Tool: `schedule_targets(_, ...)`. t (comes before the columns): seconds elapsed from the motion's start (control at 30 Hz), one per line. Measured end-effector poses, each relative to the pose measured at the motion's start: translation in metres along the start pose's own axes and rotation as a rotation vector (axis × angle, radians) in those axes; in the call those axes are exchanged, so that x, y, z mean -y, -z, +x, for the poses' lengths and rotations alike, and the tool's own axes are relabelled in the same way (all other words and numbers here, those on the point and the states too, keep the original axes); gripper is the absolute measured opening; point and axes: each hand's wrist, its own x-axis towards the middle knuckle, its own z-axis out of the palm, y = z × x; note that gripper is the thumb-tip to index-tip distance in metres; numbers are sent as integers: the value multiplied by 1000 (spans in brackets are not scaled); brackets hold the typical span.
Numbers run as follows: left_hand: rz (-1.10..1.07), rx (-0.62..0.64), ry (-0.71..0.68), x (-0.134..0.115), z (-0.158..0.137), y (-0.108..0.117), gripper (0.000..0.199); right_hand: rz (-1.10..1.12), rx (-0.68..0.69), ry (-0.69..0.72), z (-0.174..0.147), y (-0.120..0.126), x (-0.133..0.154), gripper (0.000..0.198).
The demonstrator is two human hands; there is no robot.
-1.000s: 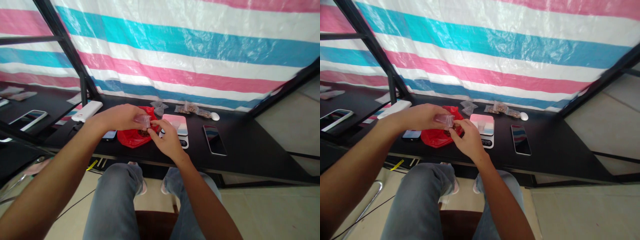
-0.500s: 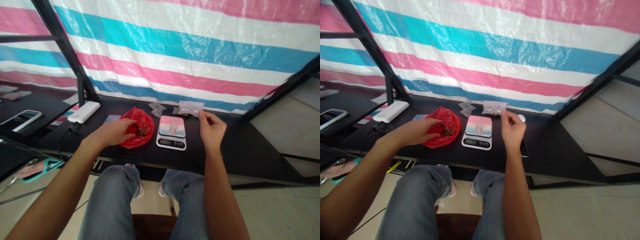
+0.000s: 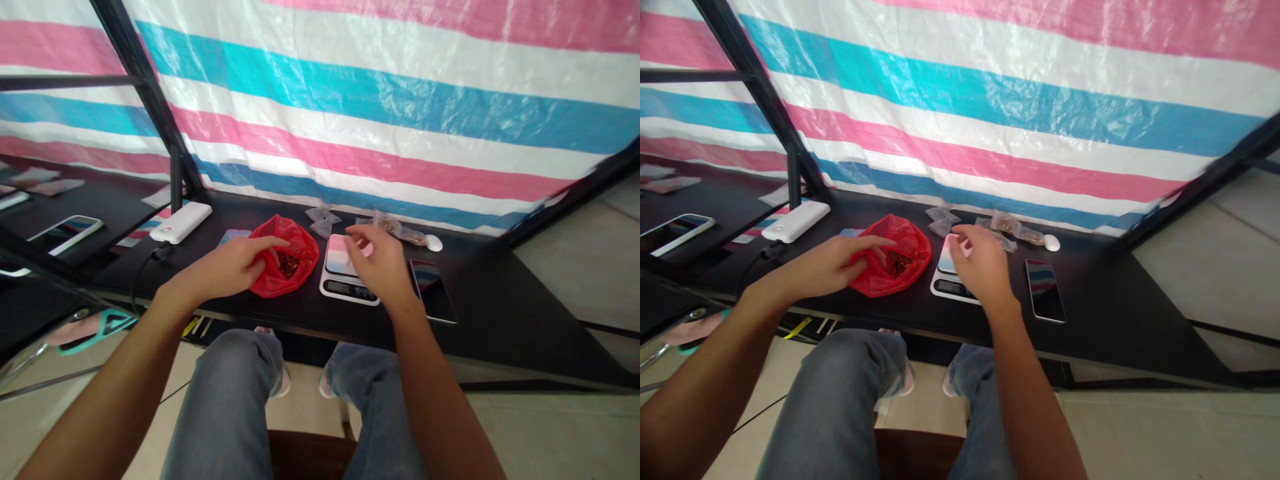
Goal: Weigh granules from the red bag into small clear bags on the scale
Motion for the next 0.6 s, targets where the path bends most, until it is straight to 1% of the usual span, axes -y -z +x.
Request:
schedule_targets(0.03, -57, 9, -35, -3, -4, 2, 48, -33, 87, 53, 4, -11, 13, 29)
schedule_targets(0.1, -115, 50, -81, -9, -11, 3, 36, -150, 255, 121, 13, -35, 34, 42)
schedule_targets(0.17, -117, 82, -91, -14, -18, 1, 30, -269, 379, 142, 22, -56, 47, 49)
schedule_targets(0.2, -110, 98, -86, -17, -21, -1, 28, -320, 423, 148, 27, -64, 51, 45)
schedule_targets(0.23, -102, 118, -76, -20, -24, -3, 28, -353, 456, 152, 31, -70, 52, 37)
schedule_targets(0.3, -77, 152, -39, -27, -28, -10, 37, -363, 493, 129, 39, -77, 51, 21)
schedule_targets(0.33, -54, 158, -16, -30, -29, -13, 41, -335, 491, 94, 42, -79, 49, 21)
schedule_targets(0.4, 29, 162, 52, -35, -28, -20, 44, -220, 431, -16, 49, -78, 43, 25)
schedule_targets(0.47, 151, 182, 132, -36, -26, -25, 36, -32, 343, -156, 56, -76, 38, 24)
schedule_targets(0.53, 281, 213, 195, -34, -24, -25, 31, 229, 299, -342, 65, -73, 34, 24)
schedule_targets(0.6, 361, 218, 229, -32, -22, -22, 35, 537, 304, -537, 74, -71, 31, 28)
